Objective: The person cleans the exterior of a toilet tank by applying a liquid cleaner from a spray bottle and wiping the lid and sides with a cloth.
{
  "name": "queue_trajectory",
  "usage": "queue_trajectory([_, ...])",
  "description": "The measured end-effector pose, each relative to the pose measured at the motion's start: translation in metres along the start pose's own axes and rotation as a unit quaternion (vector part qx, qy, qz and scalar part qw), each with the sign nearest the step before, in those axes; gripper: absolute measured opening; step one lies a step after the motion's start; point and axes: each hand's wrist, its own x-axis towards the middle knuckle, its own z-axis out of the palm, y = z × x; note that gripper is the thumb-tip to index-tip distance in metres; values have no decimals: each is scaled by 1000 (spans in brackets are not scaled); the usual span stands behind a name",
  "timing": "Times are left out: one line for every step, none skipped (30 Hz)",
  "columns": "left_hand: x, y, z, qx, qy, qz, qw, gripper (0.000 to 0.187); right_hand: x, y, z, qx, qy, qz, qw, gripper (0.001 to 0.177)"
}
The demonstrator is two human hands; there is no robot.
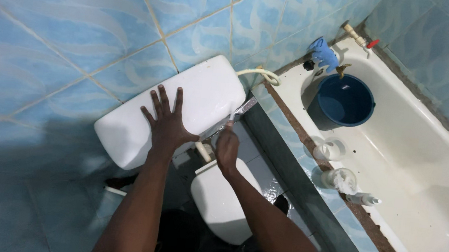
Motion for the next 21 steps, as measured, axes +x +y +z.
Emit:
queue_trajectory([-1,1,-1,2,-1,-2,1000,159,0,-2,2,11,30,48,998,67])
queue_trajectory([-2,1,-2,4,-2,-4,1000,158,-2,-4,3,22,59,97,993,68])
queue_trajectory([-2,1,-3,2,-7,-5,1000,159,-7,-6,5,23,55,68,996,64])
queue_trajectory([-2,2,-3,1,-11,-7,1000,159,-14,-7,7,24,50,40,998,59])
queue_trajectory([-1,2,-4,-1,-15,-9,1000,159,-18,-9,8,24,44,11,999,55])
queue_trajectory([-1,2,-4,-1,-15,-8,1000,160,-18,-11,7,36,51,27,998,58])
queue_trajectory([-1,2,-4,0,-15,-7,1000,160,-18,-11,5,49,58,44,996,62])
queue_trajectory([0,1,-3,0,-16,-6,1000,160,-18,-10,5,61,65,61,994,65])
queue_trajectory([0,0,-2,-1,-10,-3,1000,160,-16,-8,8,47,59,44,996,65])
queue_trajectory([0,-1,-2,-2,-4,0,1000,160,-13,-7,12,32,53,26,998,65])
queue_trajectory([-2,-1,0,-4,1,2,1000,160,-10,-4,14,17,46,10,999,64])
queue_trajectory([-2,-1,2,-4,1,4,1000,160,-5,-2,11,11,55,61,997,65])
queue_trajectory([0,-2,3,-4,3,4,1000,160,4,0,7,6,63,110,992,67])
queue_trajectory([1,-3,4,-4,5,5,1000,160,8,2,7,1,70,159,985,68])
queue_trajectory([1,-3,4,1,5,4,1000,160,8,3,7,-11,78,84,993,67])
queue_trajectory([0,-4,3,5,5,4,1000,160,6,3,8,-23,84,8,996,66])
queue_trajectory([0,-3,4,7,4,3,1000,160,5,3,6,-38,90,-69,993,65])
queue_trajectory([1,-2,4,-2,6,5,1000,160,11,2,6,-23,95,25,995,65])
queue_trajectory([1,-2,4,-10,8,5,1000,160,18,0,7,-8,98,119,988,64])
queue_trajectory([-1,-2,4,-18,9,5,1000,160,21,-2,8,8,100,213,972,63])
queue_trajectory([-1,-3,4,-13,11,5,1000,160,18,-4,7,4,98,171,980,65])
